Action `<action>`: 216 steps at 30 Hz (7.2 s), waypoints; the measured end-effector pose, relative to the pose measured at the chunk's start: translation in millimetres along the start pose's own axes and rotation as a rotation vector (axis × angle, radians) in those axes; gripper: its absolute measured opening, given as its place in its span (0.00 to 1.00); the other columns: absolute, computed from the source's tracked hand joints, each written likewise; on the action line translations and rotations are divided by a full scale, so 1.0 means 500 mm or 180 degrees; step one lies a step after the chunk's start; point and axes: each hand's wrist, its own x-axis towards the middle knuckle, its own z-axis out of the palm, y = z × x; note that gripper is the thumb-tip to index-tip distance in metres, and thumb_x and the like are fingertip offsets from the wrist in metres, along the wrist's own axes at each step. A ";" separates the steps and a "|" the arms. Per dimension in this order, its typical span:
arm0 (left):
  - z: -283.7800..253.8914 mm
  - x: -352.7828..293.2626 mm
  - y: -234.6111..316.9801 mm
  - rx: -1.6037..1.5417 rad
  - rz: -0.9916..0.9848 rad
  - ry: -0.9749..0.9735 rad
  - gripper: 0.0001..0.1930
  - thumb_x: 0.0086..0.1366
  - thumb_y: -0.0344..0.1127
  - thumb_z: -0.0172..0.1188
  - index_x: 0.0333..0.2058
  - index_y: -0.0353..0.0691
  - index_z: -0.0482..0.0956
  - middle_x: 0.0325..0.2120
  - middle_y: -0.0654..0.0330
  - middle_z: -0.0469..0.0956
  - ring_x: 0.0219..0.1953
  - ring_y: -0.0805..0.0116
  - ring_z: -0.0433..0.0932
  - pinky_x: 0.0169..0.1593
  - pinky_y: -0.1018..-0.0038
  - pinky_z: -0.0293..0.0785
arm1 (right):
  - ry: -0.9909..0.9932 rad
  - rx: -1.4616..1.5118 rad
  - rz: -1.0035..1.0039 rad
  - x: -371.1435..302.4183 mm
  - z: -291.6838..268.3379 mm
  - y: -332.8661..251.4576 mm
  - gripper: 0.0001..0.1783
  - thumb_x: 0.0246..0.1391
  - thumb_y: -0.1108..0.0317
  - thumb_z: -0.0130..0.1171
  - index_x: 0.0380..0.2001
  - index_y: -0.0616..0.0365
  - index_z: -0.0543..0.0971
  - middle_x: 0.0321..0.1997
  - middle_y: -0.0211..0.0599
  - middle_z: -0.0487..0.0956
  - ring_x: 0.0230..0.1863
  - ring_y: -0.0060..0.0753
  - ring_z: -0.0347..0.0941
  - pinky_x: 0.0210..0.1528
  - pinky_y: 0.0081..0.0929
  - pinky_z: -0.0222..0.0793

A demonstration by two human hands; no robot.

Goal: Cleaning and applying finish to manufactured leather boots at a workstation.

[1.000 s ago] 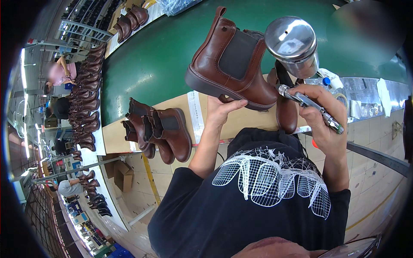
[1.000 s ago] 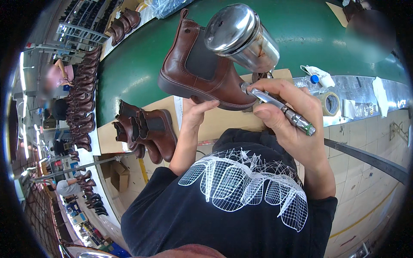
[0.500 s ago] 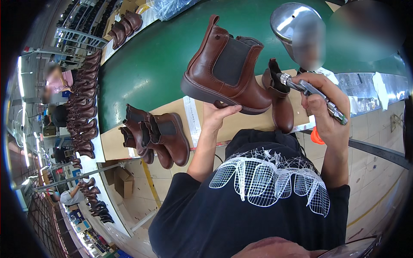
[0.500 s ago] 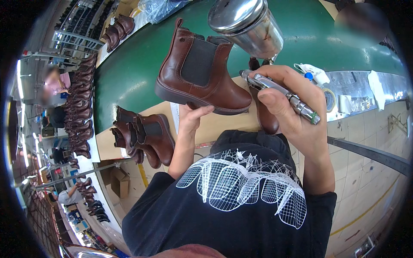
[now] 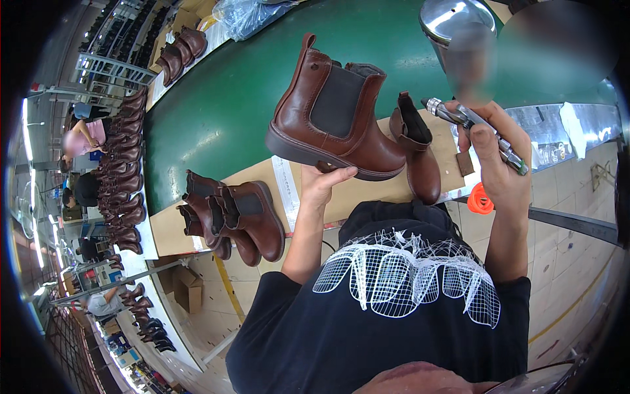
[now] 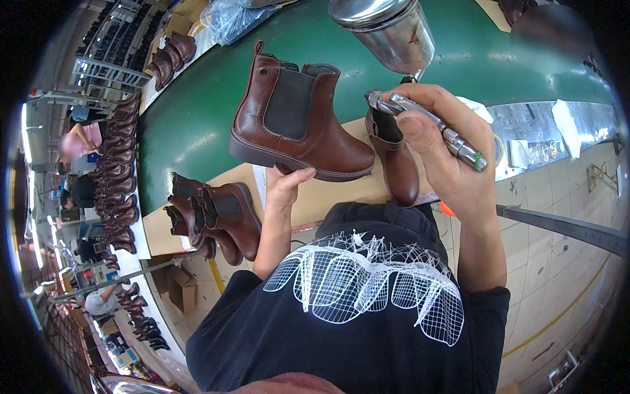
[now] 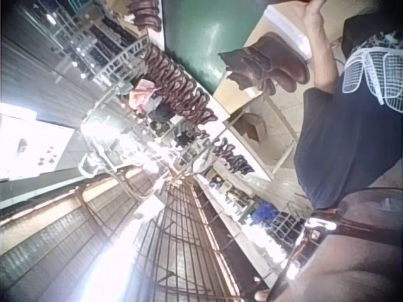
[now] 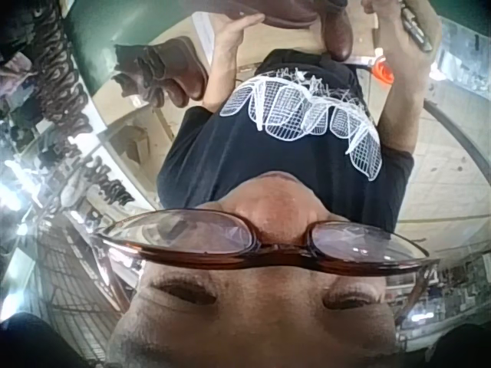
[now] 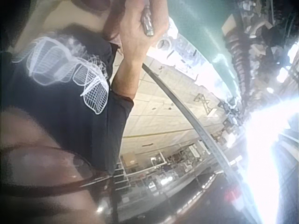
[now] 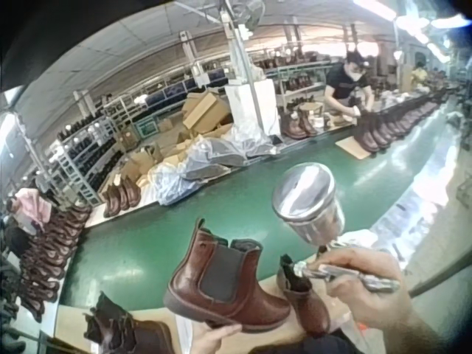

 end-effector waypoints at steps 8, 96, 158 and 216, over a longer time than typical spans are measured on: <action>-0.016 -0.005 -0.009 -0.0321 -0.0218 0.0134 0.38 0.41 0.20 0.72 0.55 0.34 0.69 0.45 0.56 0.79 0.47 0.64 0.80 0.53 0.68 0.76 | 0.0091 -0.0002 0.0299 -0.003 -0.004 0.026 0.15 0.64 0.62 0.57 0.43 0.66 0.80 0.32 0.27 0.79 0.31 0.14 0.69 0.35 0.14 0.66; -0.175 -0.010 -0.382 -0.1823 -0.1918 0.0515 0.22 0.66 0.42 0.42 0.54 0.38 0.72 0.56 0.54 0.74 0.59 0.57 0.71 0.62 0.55 0.66 | 0.3227 -0.1909 0.1301 -0.298 -0.234 0.620 0.18 0.45 0.56 0.72 0.38 0.52 0.82 0.48 0.45 0.70 0.55 0.44 0.67 0.57 0.35 0.64; -0.023 -0.037 -0.037 0.3642 -0.0256 0.0469 0.13 0.54 0.27 0.68 0.40 0.36 0.83 0.14 0.64 0.71 0.17 0.79 0.68 0.24 0.78 0.65 | -0.1546 -0.3068 0.0793 -0.025 0.156 0.328 0.07 0.49 0.69 0.58 0.33 0.55 0.81 0.28 0.46 0.82 0.32 0.50 0.81 0.34 0.44 0.77; 0.047 -0.039 -0.094 0.2199 0.0241 0.1400 0.21 0.63 0.28 0.64 0.54 0.35 0.72 0.28 0.64 0.76 0.24 0.80 0.72 0.28 0.83 0.67 | -0.3962 -0.2740 -0.2888 0.171 0.268 0.375 0.08 0.45 0.64 0.58 0.25 0.50 0.86 0.30 0.35 0.84 0.44 0.41 0.78 0.35 0.36 0.77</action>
